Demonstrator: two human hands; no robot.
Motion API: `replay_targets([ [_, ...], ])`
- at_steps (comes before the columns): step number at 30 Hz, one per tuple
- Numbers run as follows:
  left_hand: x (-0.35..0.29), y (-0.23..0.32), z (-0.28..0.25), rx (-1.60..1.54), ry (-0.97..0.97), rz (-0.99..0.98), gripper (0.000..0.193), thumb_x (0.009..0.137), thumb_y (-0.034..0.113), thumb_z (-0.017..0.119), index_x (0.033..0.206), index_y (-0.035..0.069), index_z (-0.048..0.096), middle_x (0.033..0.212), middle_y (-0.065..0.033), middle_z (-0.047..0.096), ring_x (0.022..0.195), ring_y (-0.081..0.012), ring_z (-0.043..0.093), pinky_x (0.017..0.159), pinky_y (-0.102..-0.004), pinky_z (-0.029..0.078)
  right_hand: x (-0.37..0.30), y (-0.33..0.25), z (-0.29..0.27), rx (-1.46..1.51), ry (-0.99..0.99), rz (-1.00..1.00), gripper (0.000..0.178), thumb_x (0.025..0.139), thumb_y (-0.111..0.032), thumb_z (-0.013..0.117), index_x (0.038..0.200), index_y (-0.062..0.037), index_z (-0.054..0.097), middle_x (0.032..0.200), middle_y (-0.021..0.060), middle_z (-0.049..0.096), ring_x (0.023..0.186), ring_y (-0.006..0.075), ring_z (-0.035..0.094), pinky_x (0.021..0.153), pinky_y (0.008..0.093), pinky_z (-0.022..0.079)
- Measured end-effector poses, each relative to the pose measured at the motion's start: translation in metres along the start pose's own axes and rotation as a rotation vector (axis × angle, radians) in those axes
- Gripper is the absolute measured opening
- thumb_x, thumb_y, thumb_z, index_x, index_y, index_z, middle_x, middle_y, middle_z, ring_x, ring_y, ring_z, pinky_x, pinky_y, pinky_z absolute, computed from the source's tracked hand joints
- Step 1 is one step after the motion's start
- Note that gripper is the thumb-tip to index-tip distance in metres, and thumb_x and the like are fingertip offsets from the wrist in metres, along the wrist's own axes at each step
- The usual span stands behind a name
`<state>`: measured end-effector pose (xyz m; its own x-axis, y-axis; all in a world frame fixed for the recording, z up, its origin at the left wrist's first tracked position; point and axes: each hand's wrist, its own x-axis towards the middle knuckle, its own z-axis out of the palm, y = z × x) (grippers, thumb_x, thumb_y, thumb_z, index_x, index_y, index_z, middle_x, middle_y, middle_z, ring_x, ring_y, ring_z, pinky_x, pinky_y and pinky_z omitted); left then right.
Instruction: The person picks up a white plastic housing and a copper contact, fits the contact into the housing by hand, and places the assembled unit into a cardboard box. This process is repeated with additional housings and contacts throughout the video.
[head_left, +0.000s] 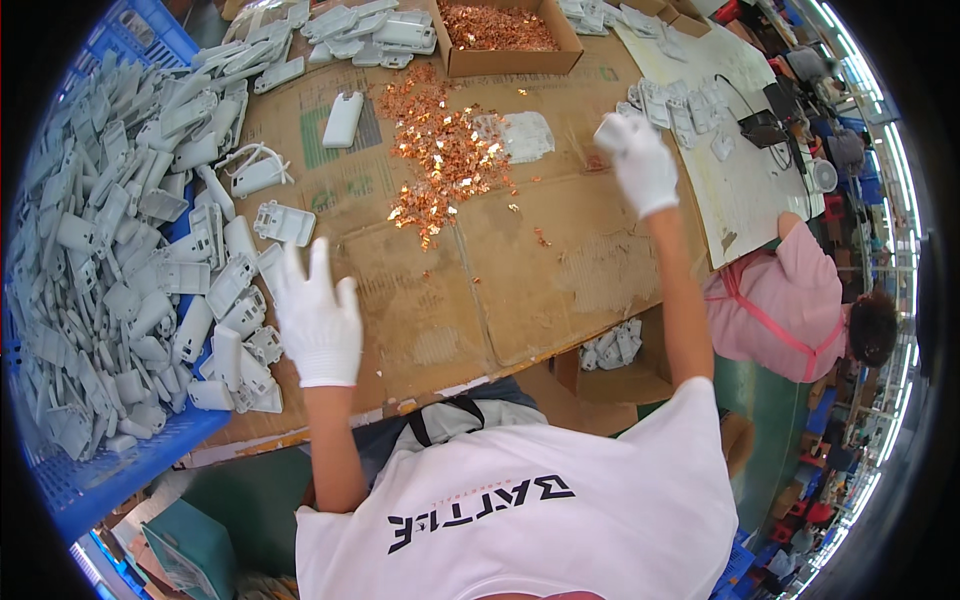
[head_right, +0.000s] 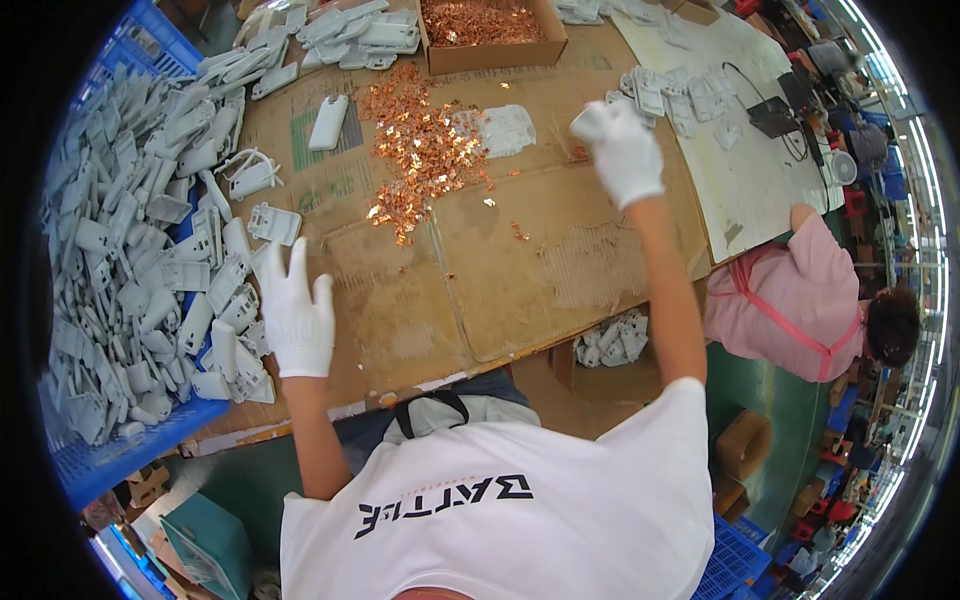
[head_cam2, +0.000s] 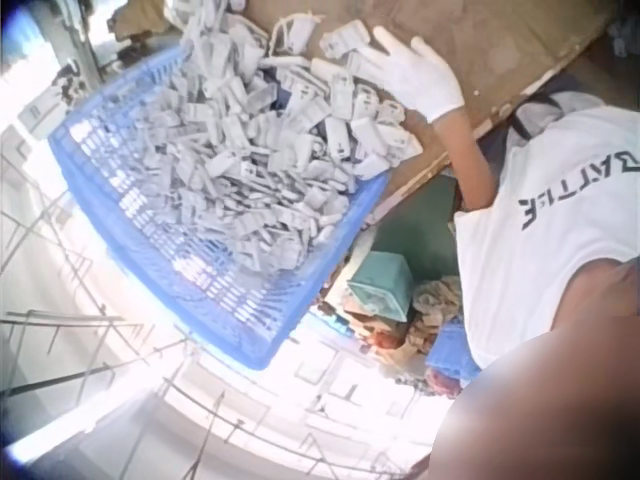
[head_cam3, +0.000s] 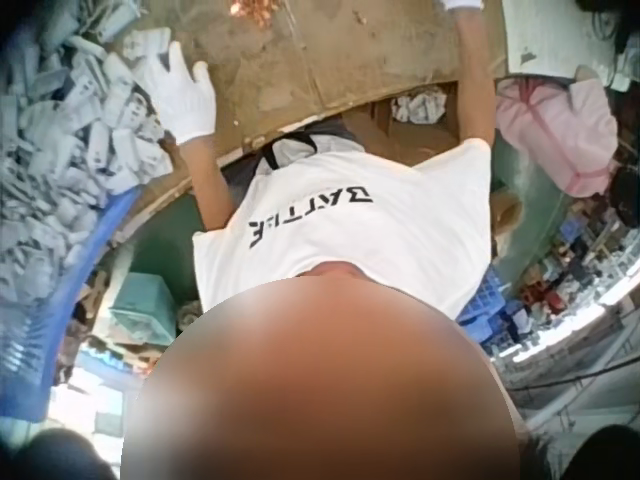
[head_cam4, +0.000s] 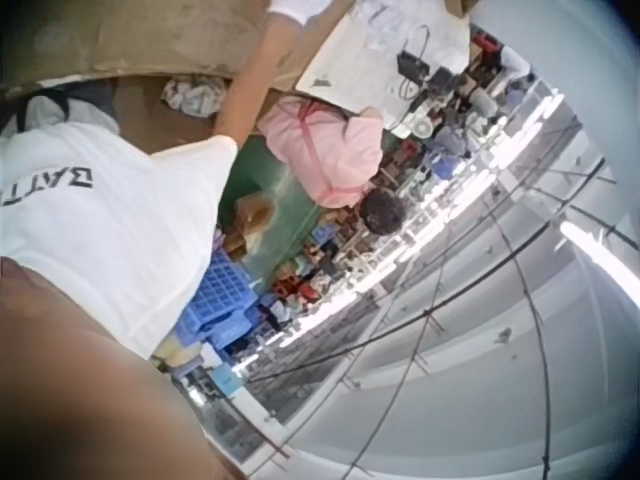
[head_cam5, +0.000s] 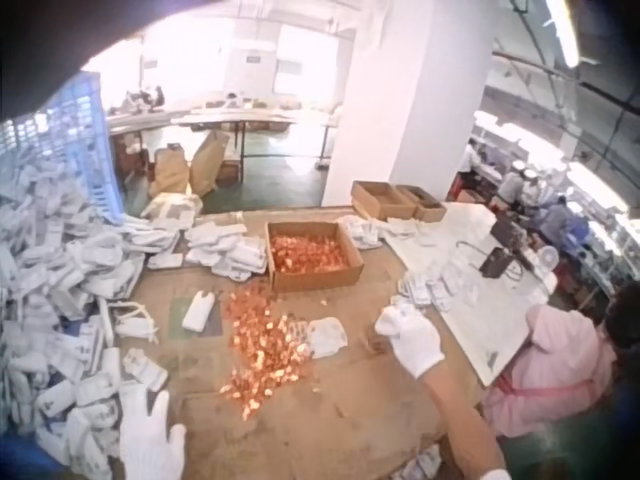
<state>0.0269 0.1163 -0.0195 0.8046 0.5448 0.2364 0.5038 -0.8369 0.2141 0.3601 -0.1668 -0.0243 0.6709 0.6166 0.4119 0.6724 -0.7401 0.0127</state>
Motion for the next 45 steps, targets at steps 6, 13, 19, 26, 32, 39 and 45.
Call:
replay_targets([
  [6, 0.002, -0.027, 0.007, 0.151, -0.223, 0.003, 0.045, 0.082, 0.009, 0.069, 0.125, 0.005, 0.056, 0.131, -0.0211, 0.052, 0.109, -0.0372, 0.057, 0.092, -0.0455, 0.048, 0.051, 0.114, 0.034, -0.193, -0.039, 0.285, 0.044, 0.083, -0.001, 0.058, 0.127, -0.0082, 0.056, 0.120, 0.0183, 0.060, 0.104, 0.0399, 0.062, 0.086, 0.0481, 0.052],
  [13, -0.012, -0.025, 0.013, -0.098, -0.166, 0.123, 0.049, 0.082, -0.001, 0.062, 0.128, 0.015, 0.056, 0.122, -0.0112, 0.056, 0.099, -0.0323, 0.062, 0.079, -0.0424, 0.055, -0.029, -0.074, -0.003, 0.330, 0.093, -0.265, 0.035, 0.073, 0.001, 0.066, 0.105, -0.0110, 0.062, 0.101, 0.0072, 0.064, 0.093, 0.0287, 0.063, 0.082, 0.0400, 0.054],
  [19, 0.019, -0.036, 0.001, -0.047, -0.065, 0.385, 0.047, 0.056, 0.008, 0.084, 0.101, 0.013, 0.074, 0.117, -0.0124, 0.059, 0.109, -0.0320, 0.058, 0.089, -0.0414, 0.049, -0.050, -0.108, 0.017, 0.414, -0.038, -0.246, 0.022, 0.076, 0.002, 0.066, 0.094, -0.0118, 0.065, 0.091, 0.0046, 0.063, 0.085, 0.0265, 0.064, 0.072, 0.0382, 0.056],
  [26, 0.004, -0.045, 0.022, -0.270, -0.404, 0.084, 0.020, 0.089, 0.028, 0.065, 0.088, 0.008, 0.065, 0.084, -0.0132, 0.063, 0.090, -0.0334, 0.064, 0.079, -0.0477, 0.051, -0.036, -0.119, 0.016, 0.368, -0.353, -0.035, 0.009, 0.083, -0.010, 0.066, 0.092, -0.0135, 0.067, 0.091, 0.0127, 0.064, 0.090, 0.0349, 0.065, 0.078, 0.0463, 0.055],
  [32, -0.011, -0.005, 0.009, -1.364, -0.534, -0.405, 0.047, 0.094, 0.001, 0.051, 0.140, -0.001, 0.045, 0.103, -0.0151, 0.069, 0.080, -0.0164, 0.068, 0.067, -0.0311, 0.055, -0.039, -0.131, -0.014, 0.249, -0.199, -0.134, 0.017, 0.080, -0.001, 0.064, 0.095, -0.0092, 0.064, 0.094, 0.0133, 0.063, 0.087, 0.0337, 0.064, 0.074, 0.0434, 0.054],
  [39, -0.044, 0.042, -0.019, -1.184, -0.114, -0.235, 0.048, 0.079, -0.001, 0.064, 0.127, 0.001, 0.062, 0.110, -0.0124, 0.070, 0.101, -0.0158, 0.069, 0.087, -0.0300, 0.053, -0.091, -0.261, -0.077, 0.999, 0.047, -0.001, 0.025, 0.072, 0.005, 0.071, 0.093, -0.0084, 0.068, 0.094, 0.0090, 0.057, 0.086, 0.0269, 0.061, 0.074, 0.0360, 0.051],
  [45, -0.058, 0.046, -0.029, -1.038, -0.016, -0.161, 0.033, 0.083, 0.000, 0.063, 0.115, 0.006, 0.066, 0.104, -0.0130, 0.069, 0.093, -0.0279, 0.070, 0.082, -0.0337, 0.055, -0.104, -0.271, -0.081, 0.913, 0.050, -0.006, 0.028, 0.071, 0.005, 0.073, 0.095, -0.0092, 0.069, 0.094, 0.0070, 0.054, 0.083, 0.0231, 0.060, 0.069, 0.0334, 0.051],
])
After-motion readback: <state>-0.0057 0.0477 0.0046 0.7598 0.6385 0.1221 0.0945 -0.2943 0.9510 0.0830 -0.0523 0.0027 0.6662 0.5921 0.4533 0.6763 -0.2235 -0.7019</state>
